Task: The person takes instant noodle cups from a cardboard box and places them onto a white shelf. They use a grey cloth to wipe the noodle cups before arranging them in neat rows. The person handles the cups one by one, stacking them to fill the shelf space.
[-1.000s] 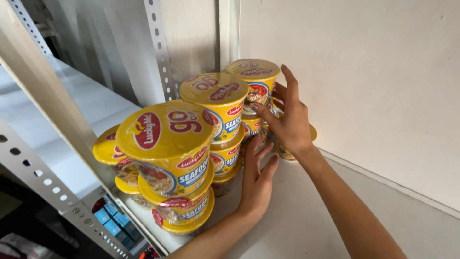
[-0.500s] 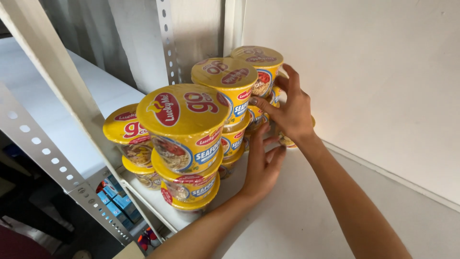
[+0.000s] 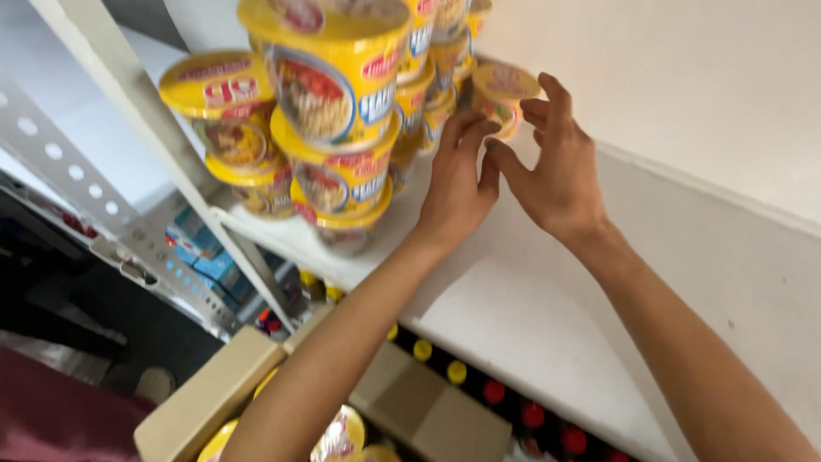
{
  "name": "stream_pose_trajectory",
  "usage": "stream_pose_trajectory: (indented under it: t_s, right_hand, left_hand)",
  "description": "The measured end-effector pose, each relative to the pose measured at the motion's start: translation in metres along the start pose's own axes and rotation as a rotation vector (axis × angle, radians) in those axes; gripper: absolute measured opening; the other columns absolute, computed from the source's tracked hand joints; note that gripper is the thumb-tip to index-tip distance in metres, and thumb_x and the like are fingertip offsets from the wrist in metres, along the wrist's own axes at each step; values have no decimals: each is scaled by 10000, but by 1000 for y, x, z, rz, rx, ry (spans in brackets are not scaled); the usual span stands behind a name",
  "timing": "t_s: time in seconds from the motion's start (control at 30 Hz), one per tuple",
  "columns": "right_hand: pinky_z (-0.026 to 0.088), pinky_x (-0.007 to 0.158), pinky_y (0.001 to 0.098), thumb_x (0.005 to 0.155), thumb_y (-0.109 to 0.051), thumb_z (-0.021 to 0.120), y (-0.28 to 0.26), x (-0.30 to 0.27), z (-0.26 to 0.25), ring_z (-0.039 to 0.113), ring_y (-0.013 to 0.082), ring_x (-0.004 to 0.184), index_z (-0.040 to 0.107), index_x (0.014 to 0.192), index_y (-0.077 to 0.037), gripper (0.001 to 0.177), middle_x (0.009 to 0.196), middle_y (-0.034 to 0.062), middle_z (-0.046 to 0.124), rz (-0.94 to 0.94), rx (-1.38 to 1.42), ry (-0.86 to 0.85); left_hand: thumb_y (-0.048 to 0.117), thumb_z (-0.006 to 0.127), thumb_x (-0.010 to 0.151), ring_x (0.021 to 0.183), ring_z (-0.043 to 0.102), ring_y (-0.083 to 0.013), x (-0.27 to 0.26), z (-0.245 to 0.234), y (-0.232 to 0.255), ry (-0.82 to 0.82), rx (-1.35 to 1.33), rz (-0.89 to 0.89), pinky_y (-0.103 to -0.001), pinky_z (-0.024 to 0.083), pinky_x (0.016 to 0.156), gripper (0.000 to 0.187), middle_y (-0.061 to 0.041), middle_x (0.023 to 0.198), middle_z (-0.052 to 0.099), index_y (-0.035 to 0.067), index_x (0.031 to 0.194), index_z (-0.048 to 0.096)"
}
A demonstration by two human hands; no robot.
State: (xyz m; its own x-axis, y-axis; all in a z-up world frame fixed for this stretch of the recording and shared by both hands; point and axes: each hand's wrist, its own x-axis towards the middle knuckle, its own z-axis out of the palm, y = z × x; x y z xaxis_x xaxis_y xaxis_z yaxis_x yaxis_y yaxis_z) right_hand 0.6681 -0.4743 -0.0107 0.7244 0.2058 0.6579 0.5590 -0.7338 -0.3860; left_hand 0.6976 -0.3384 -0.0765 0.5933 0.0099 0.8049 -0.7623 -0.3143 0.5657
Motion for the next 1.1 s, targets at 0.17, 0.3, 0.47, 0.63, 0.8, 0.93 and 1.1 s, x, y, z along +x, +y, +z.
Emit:
stream_pose_trajectory:
  t_s: [0.17,0.3,0.47,0.63,0.8,0.93,1.1]
  right_hand:
    - [581,1022,393,949,-168,760,-73,-81,-44,691,319,1222,368,1506,16,706,1265,212,704,184,1,-88]
    - [587,1018,347,932,-150,724,-140,-134,-65,730,228,1153,458,1464,-9,611,1183,145,746,333,101,-153]
    - [587,923,297,957,-98,663,-216,-205,-70,708,150,1089,572,1377,-26,436,1128,83,752,648,430,-188]
    - [565,1001,291,971,-28,637,-291,-286,-57,700,141,1136,636,1273,23,307,1173,88,730,695,653,-126]
    - [543,1069,307,997,15,580,-378,-362,-50,677,156,1192,626,1263,49,271,1208,100,724,744,741,-137]
    - [517,1079,303,941,59,566,-423,-416,-45,662,157,1201,611,1283,53,345,1212,91,711,812,841,-160]
    - [513,1095,322,973,-35,648,-468,-490,-1,672,203,1222,659,1310,10,341,1253,150,740,896,682,-158]
  left_hand:
    - [-26,633,932,1220,630,-366,-50,-42,55,-106,-117,-36,-421,536,1005,230,-177,1331,569,1,1158,671]
    - [-5,640,959,1168,649,-344,-93,-93,114,-173,-146,52,-411,549,982,195,-145,1247,602,19,1150,675]
    - [71,687,951,1022,657,-315,-155,-166,173,-266,-87,32,-409,546,856,112,-104,1059,656,29,1052,710]
    - [96,700,983,938,638,-305,-204,-246,206,-420,-49,26,-421,528,812,92,-93,981,672,10,951,709]
    - [122,690,990,945,633,-322,-243,-327,243,-709,-56,78,-433,523,806,118,-97,970,666,18,936,706]
    - [137,694,946,967,621,-340,-284,-373,258,-734,-6,157,-444,514,841,110,-98,972,674,31,957,721]
    - [132,706,901,1128,601,-334,-341,-426,274,-691,179,-30,-476,484,961,220,-104,1150,656,48,1105,711]
